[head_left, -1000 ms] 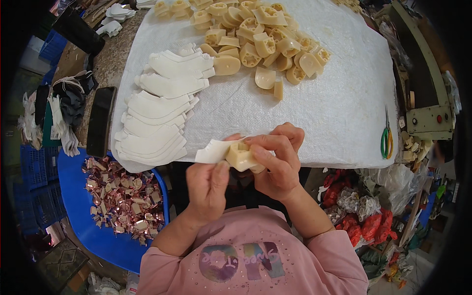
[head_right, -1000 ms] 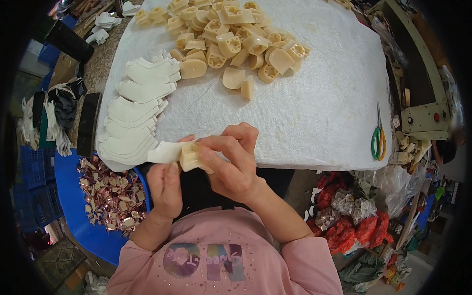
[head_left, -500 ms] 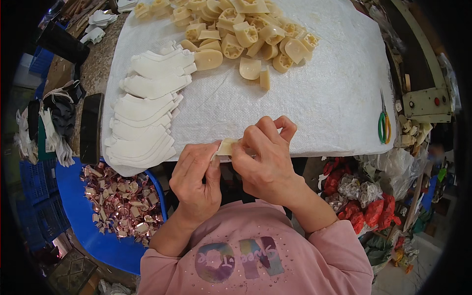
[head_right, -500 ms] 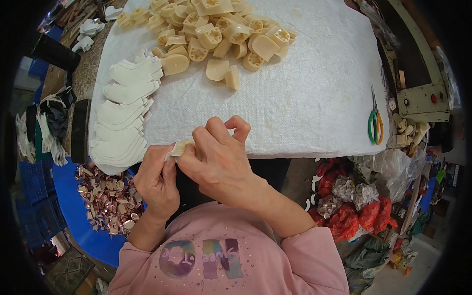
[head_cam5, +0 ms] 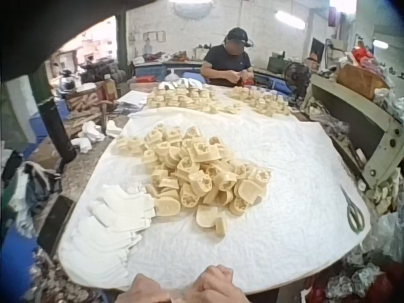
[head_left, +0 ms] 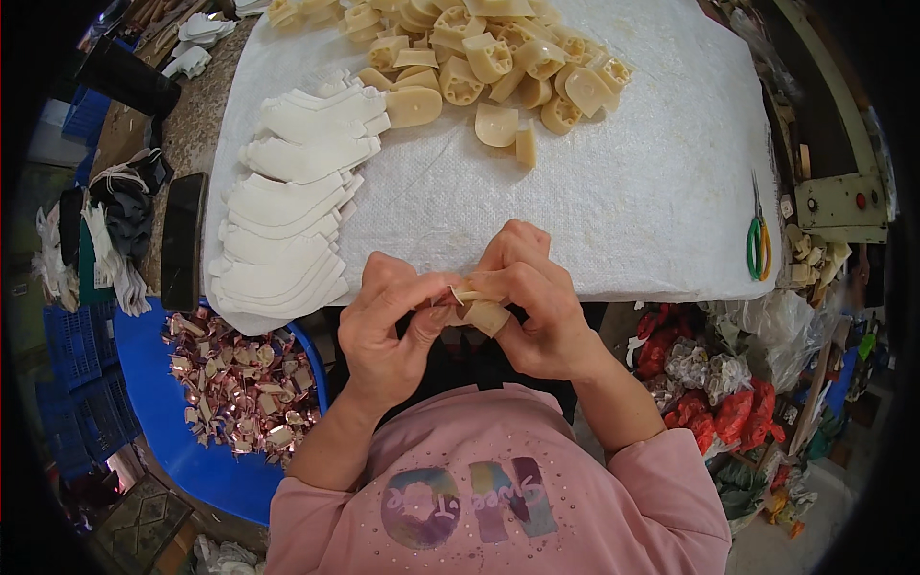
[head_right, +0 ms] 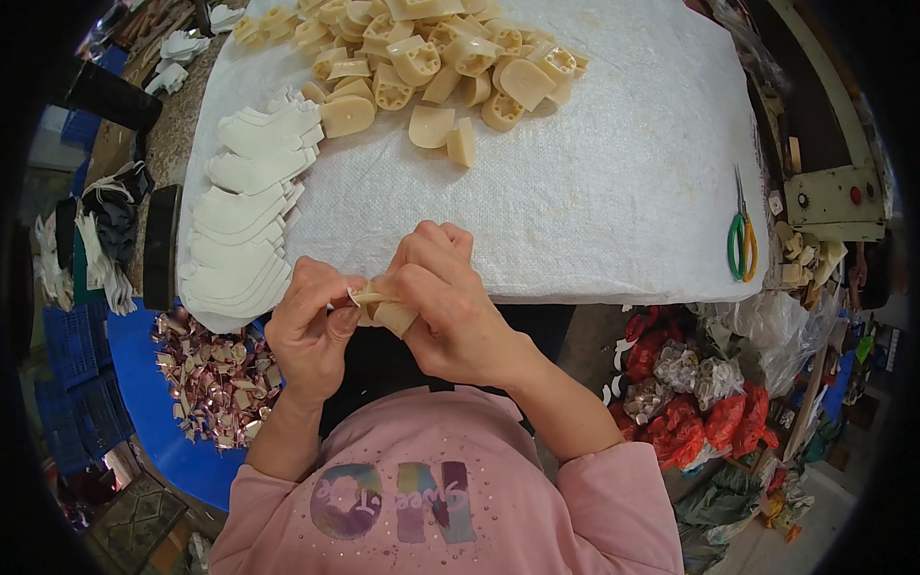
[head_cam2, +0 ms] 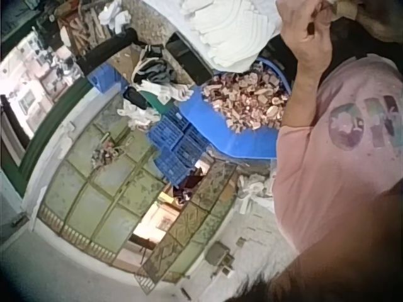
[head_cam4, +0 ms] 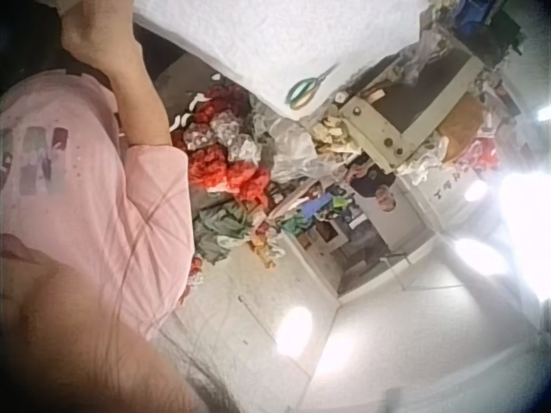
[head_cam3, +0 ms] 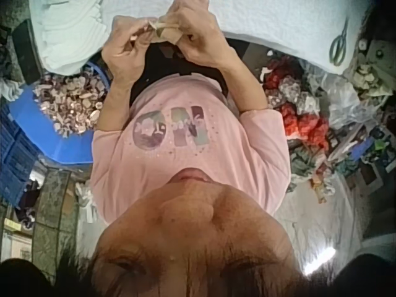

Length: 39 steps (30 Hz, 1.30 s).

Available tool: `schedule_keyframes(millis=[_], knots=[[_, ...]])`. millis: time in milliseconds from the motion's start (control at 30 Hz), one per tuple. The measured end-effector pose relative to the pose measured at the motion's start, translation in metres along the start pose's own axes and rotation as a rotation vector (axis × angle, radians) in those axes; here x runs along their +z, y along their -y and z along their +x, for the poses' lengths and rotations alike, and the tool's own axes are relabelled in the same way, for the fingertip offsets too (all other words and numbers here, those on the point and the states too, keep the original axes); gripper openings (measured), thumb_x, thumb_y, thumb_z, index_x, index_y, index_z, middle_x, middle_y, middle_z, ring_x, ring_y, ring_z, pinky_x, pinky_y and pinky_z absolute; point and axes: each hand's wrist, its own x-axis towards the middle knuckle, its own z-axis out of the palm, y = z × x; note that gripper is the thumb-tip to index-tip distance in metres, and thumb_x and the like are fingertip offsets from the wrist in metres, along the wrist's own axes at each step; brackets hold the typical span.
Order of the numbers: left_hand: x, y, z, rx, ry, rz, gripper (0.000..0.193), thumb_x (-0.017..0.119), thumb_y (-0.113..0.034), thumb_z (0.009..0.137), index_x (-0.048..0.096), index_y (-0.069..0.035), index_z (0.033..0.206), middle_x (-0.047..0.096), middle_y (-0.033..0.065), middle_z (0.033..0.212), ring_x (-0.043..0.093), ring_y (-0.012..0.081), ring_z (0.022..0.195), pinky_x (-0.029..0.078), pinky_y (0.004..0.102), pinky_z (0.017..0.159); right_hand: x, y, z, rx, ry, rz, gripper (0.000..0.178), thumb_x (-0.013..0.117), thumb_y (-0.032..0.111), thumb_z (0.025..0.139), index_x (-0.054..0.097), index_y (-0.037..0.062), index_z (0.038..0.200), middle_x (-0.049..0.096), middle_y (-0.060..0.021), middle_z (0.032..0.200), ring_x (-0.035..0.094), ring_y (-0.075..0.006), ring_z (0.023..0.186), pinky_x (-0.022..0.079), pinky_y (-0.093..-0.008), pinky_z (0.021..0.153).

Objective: Assembling shoe components by inserting white padding into tan base pieces and using scissors to trim.

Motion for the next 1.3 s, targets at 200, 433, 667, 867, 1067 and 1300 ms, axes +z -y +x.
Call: schedule_keyframes(millis=[200,433,667,867,1067,1300], knots=[[0.005,-0.001,-0.001,0.063,0.040,0.095,0.017,0.068,-0.012,0.081,0.058,-0.001,0.073,0.049,0.0054,0.063,0.042,0.0194,0.058,0.035,0.0290,0.054,-0.005,0.006,-0.002,0.065,0.221,-0.031,0.025,0.061,-0.004,0.061,0.056,0.0075,0.083,0.044,-0.0048,0.077,0.042,-0.0225,0.077,0.026,-0.0358,0.075],[0.002,-0.011,0.003,0.076,0.024,0.087,0.015,0.074,-0.009,0.073,0.059,-0.003,0.074,0.048,0.0036,0.063,0.045,0.0205,0.060,0.037,0.0307,0.055,0.000,-0.001,-0.004,-0.053,0.102,-0.029,0.031,0.066,-0.001,0.060,0.056,0.0063,0.088,0.048,-0.0053,0.080,0.045,-0.0239,0.079,0.030,-0.0366,0.074],[-0.017,0.001,-0.001,0.207,-0.104,0.328,0.022,0.073,0.004,0.065,0.064,-0.007,0.081,0.050,0.0033,0.072,0.049,0.0219,0.069,0.039,0.0302,0.059,-0.001,0.020,0.008,-0.102,-0.028,-0.192,0.030,0.072,0.007,0.067,0.058,0.0054,0.094,0.057,-0.0080,0.094,0.051,-0.0282,0.087,0.041,-0.0389,0.078],[-0.010,-0.009,-0.001,0.171,-0.164,0.047,0.025,0.070,0.006,0.068,0.062,-0.011,0.086,0.046,0.0052,0.078,0.045,0.0203,0.071,0.037,0.0276,0.059,0.011,0.009,-0.034,0.442,-0.056,0.387,0.020,0.064,0.011,0.084,0.056,0.0020,0.101,0.059,-0.0118,0.099,0.059,-0.0183,0.081,0.047,-0.0298,0.073],[0.003,-0.008,-0.004,0.185,-0.013,-0.173,0.019,0.068,0.004,0.071,0.061,-0.004,0.087,0.055,0.0140,0.091,0.058,0.0285,0.082,0.051,0.0340,0.066,0.015,0.025,-0.037,0.512,-0.404,0.658,0.024,0.050,0.013,0.094,0.052,-0.0046,0.110,0.063,-0.0123,0.100,0.060,-0.0143,0.088,0.049,-0.0273,0.077],[0.009,-0.012,0.002,0.358,0.080,0.211,0.020,0.066,0.006,0.063,0.058,0.001,0.081,0.055,0.0121,0.087,0.057,0.0255,0.074,0.046,0.0319,0.059,0.005,0.030,-0.038,0.528,-0.338,0.631,0.025,0.043,0.011,0.094,0.055,-0.0065,0.107,0.063,-0.0129,0.100,0.060,-0.0134,0.084,0.049,-0.0266,0.071]])
